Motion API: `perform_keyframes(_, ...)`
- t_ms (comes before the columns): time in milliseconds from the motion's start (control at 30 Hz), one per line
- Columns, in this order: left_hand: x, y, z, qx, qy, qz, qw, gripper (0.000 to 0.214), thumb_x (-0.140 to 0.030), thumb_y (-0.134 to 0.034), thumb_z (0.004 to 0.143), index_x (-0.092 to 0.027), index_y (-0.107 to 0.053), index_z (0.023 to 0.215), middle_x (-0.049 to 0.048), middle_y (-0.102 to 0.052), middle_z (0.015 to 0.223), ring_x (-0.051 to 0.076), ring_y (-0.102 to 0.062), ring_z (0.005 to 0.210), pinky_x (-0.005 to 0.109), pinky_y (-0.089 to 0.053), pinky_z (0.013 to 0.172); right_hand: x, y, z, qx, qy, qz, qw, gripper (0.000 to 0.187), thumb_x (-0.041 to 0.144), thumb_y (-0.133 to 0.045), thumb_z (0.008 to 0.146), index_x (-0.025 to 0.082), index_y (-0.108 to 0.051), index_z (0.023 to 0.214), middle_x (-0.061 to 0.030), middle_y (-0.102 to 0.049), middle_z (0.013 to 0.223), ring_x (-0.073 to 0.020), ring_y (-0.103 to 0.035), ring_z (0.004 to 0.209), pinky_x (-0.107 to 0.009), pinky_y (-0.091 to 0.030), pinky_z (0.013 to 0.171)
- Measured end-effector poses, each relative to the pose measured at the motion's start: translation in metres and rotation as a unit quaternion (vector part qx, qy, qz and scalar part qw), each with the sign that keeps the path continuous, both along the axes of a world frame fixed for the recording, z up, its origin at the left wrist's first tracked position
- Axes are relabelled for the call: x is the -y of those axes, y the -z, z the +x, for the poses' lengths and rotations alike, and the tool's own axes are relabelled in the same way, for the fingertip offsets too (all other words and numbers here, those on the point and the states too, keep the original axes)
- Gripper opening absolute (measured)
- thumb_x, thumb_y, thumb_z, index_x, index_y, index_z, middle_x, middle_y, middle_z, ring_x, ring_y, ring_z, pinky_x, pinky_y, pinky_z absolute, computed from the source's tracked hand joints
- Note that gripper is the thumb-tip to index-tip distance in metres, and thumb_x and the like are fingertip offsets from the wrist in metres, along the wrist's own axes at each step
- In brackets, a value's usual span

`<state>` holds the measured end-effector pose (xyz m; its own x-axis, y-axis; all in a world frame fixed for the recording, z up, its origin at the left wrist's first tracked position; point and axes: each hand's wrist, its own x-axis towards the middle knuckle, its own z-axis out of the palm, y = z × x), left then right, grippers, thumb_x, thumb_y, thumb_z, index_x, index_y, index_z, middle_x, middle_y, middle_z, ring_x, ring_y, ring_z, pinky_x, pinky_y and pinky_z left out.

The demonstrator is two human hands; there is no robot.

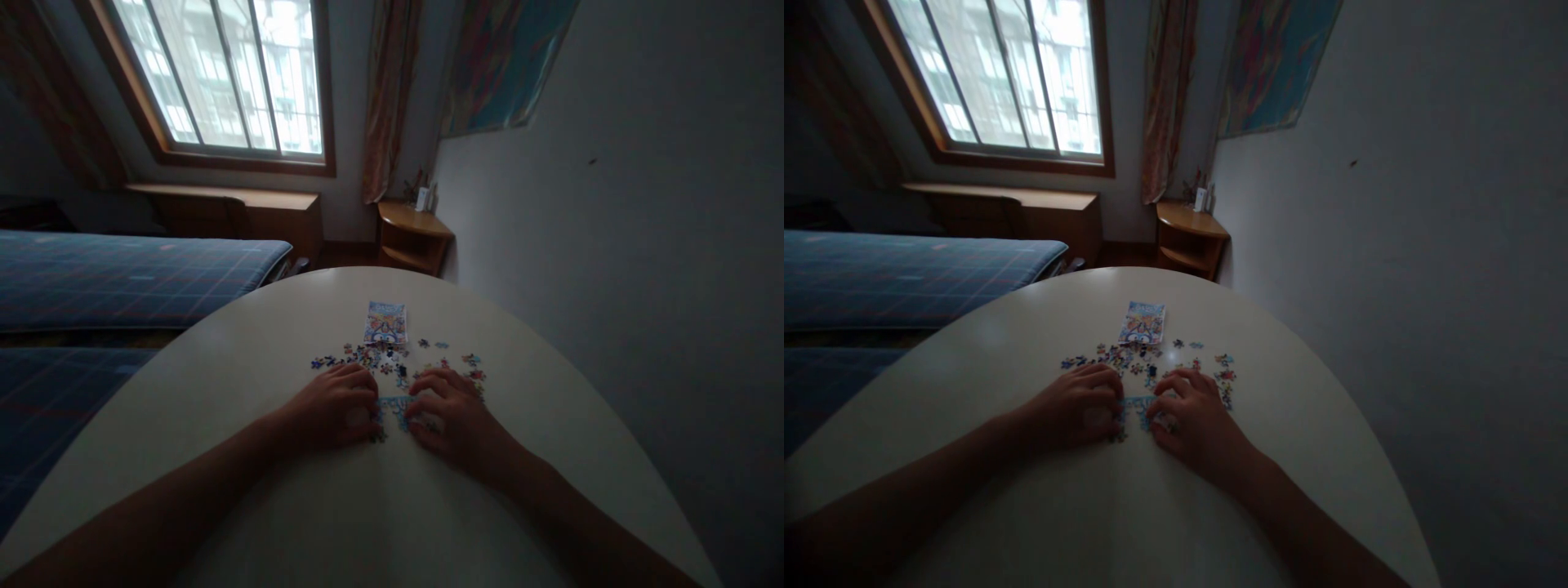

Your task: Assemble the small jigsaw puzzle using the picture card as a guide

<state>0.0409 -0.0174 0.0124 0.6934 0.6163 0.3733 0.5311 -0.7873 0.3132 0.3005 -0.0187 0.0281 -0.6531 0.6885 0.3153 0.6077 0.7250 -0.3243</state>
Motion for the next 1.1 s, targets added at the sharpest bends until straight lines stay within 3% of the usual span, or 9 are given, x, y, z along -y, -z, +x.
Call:
perform_keyframes(267,0.000,0.002,-0.001,-0.006,0.002,0.012,1.000,0.015,-0.037,-0.069,0.087,-0.023,-0.066,0.089,0.0042,-0.066,0.101,0.020,-0.060,0.096,0.034,-0.047,0.090,0.000,-0.005,0.001,0.031,-0.034,0.022,0.999,0.011,0.020,-0.069,0.085,0.028,-0.075,0.089,-0.0034,-0.071,0.100,-0.0262,-0.058,0.114,-0.049,-0.041,0.100)
perform_keyframes(567,0.008,0.000,0.005,-0.010,-0.026,0.016,0.999,0.022,-0.039,-0.071,0.084,-0.021,-0.063,0.093,0.0051,-0.066,0.105,0.023,-0.060,0.100,0.039,-0.046,0.091,0.001,-0.012,0.001,0.029,-0.089,-0.006,0.996,0.010,0.021,-0.064,0.087,0.023,-0.072,0.094,-0.0048,-0.072,0.106,-0.0203,-0.064,0.102,-0.038,-0.049,0.095)
perform_keyframes(700,0.009,0.002,0.005,-0.016,-0.032,0.020,0.999,0.022,-0.038,-0.071,0.085,-0.025,-0.066,0.103,0.0036,-0.066,0.106,0.023,-0.060,0.101,0.040,-0.047,0.092,-0.001,-0.014,0.001,0.024,-0.100,-0.025,0.994,0.011,0.021,-0.064,0.087,0.023,-0.072,0.095,-0.0044,-0.073,0.106,-0.0196,-0.066,0.100,-0.038,-0.050,0.093)
perform_keyframes(833,0.009,0.002,0.003,-0.025,-0.011,0.062,0.998,0.019,-0.036,-0.067,0.090,-0.032,-0.069,0.108,0.0018,-0.069,0.107,0.022,-0.063,0.101,0.040,-0.049,0.091,-0.003,-0.016,0.002,0.027,-0.107,-0.033,0.993,0.012,0.022,-0.064,0.087,0.022,-0.071,0.097,-0.0046,-0.073,0.109,-0.0206,-0.065,0.103,-0.038,-0.050,0.094)
perform_keyframes(1100,0.011,0.002,0.001,-0.025,0.048,0.131,0.990,0.017,-0.036,-0.057,0.097,-0.024,-0.069,0.095,-0.0007,-0.074,0.114,0.019,-0.069,0.105,0.034,-0.053,0.094,-0.005,-0.006,0.001,0.008,-0.095,-0.020,0.995,0.013,0.023,-0.064,0.089,0.021,-0.070,0.100,-0.0066,-0.072,0.108,-0.0211,-0.065,0.102,-0.040,-0.050,0.094)
